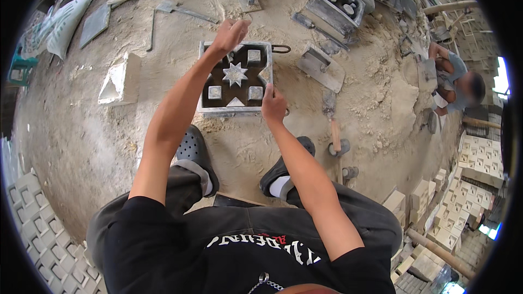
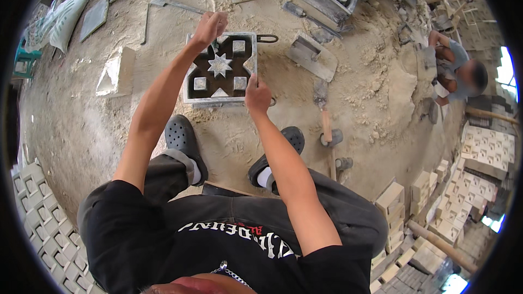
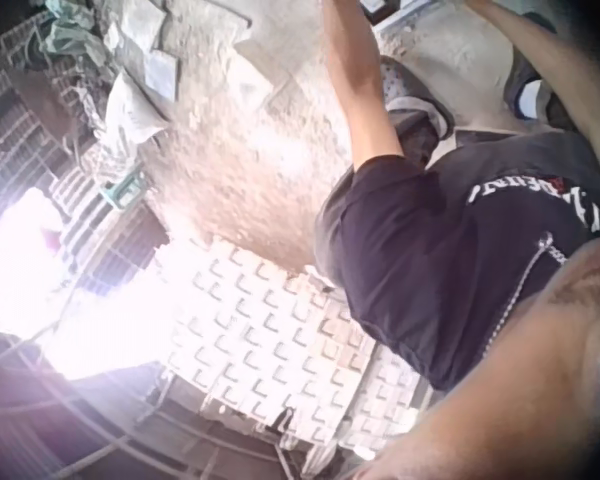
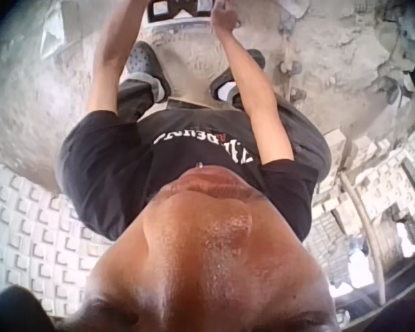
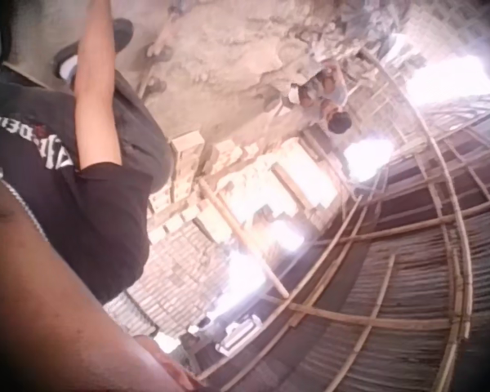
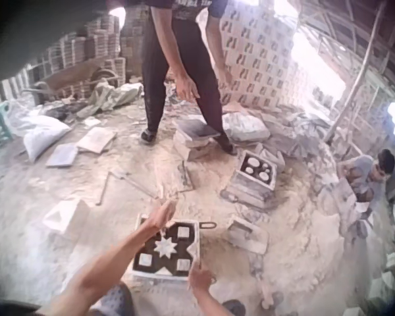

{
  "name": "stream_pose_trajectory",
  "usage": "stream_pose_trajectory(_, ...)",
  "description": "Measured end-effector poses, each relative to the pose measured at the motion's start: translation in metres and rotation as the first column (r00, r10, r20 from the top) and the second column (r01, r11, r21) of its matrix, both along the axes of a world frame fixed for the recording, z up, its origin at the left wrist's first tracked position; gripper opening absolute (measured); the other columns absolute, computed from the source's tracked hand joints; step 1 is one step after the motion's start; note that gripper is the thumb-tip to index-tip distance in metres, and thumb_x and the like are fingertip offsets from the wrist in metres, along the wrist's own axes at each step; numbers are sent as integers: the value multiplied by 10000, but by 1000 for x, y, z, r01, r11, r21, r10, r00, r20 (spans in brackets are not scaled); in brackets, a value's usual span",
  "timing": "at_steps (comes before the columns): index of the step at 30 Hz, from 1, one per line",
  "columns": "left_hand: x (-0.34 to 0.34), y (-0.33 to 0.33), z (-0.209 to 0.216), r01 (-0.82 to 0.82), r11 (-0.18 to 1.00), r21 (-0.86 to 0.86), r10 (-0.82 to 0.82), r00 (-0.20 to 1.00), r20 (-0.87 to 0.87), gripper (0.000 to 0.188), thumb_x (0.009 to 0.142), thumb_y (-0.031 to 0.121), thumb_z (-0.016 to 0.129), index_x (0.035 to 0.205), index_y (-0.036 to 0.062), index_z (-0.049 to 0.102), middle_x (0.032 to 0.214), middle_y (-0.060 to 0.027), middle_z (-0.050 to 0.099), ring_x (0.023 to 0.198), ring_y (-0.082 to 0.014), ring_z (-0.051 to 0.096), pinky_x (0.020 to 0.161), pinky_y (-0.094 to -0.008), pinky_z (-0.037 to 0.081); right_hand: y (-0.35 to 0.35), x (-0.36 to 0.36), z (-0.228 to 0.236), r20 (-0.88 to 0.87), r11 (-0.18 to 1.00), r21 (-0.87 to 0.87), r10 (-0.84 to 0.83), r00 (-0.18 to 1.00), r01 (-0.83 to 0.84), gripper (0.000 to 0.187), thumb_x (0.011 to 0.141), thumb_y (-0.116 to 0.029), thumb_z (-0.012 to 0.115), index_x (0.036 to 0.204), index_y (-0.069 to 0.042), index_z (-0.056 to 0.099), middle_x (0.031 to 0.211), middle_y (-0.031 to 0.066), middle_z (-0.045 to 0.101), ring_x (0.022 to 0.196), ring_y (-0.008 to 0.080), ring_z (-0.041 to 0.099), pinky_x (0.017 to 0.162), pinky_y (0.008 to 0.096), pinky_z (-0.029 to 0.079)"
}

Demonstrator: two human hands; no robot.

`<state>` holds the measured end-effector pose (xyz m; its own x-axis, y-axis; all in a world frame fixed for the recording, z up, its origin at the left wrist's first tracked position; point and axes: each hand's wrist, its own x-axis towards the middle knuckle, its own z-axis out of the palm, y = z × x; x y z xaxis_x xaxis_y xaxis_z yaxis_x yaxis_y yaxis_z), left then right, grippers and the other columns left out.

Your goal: The person fills a star-patterned brick mold with sand and a concrete-like mixture using a trowel and their hands, then levels the surface and taps the mold.

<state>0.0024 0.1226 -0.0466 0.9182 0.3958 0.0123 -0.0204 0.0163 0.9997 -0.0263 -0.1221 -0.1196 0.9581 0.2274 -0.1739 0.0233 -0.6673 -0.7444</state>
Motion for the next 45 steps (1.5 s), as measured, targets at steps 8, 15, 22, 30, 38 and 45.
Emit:
stream_pose_trajectory(8, -2, -32, 73, -465, 880, -96, 472, 835, 281, 463, 949, 273, 414, 519, 114, 345, 474, 23, 330, 424, -90, 280, 419, -285, 201, -2, -1, 0, 26, 999, -35, -1, 1000, 2, 499, 949, -439, 430, 900, -22, 700, 815, 270, 646, 804, 457, 617, 726, 510, 472)
stream_pose_trajectory(15, 10, -32, 69, -569, 822, 34, 533, 788, 307, 486, 943, 316, 417, 508, 118, 328, 459, 22, 330, 424, -80, 290, 411, -286, 212, 4, 0, 9, 16, 1000, -16, -10, 1000, 10, 498, 949, -437, 434, 904, -20, 702, 830, 275, 646, 826, 456, 616, 737, 508, 472)
stream_pose_trajectory(22, -1, -39, 77, -583, 811, -44, 579, 790, 200, 505, 945, 334, 423, 501, 114, 323, 445, 21, 336, 422, -83, 292, 416, -292, 221, 0, 0, 5, 25, 1000, -23, -18, 1000, 19, 493, 949, -429, 439, 901, -13, 698, 826, 273, 646, 814, 458, 614, 722, 501, 470)
stream_pose_trajectory(30, -3, -27, 5, -514, 853, -89, 521, 831, 196, 500, 941, 308, 458, 512, 79, 340, 483, 34, 331, 470, -70, 299, 435, -306, 217, 2, -3, 8, 66, 1000, 10, -8, 998, 7, 485, 948, -423, 447, 881, -10, 693, 788, 271, 637, 787, 462, 609, 706, 503, 461)
stream_pose_trajectory(38, -20, -28, -3, -447, 874, -191, 482, 846, 227, 463, 944, 305, 408, 543, 84, 349, 490, 27, 341, 456, -81, 302, 429, -291, 223, 0, -3, 10, 18, 1000, 4, 9, 1000, -9, 476, 946, -419, 450, 911, -11, 692, 821, 270, 644, 811, 462, 613, 719, 499, 467)
stream_pose_trajectory(45, -20, -44, 20, -469, 874, -128, 485, 824, 294, 467, 964, 329, 363, 554, 128, 267, 493, 32, 283, 448, -80, 260, 418, -287, 201, -8, -1, 8, 1, 999, -37, -4, 1000, 4, 469, 947, -420, 446, 969, -25, 697, 853, 261, 654, 831, 447, 623, 732, 487, 477)
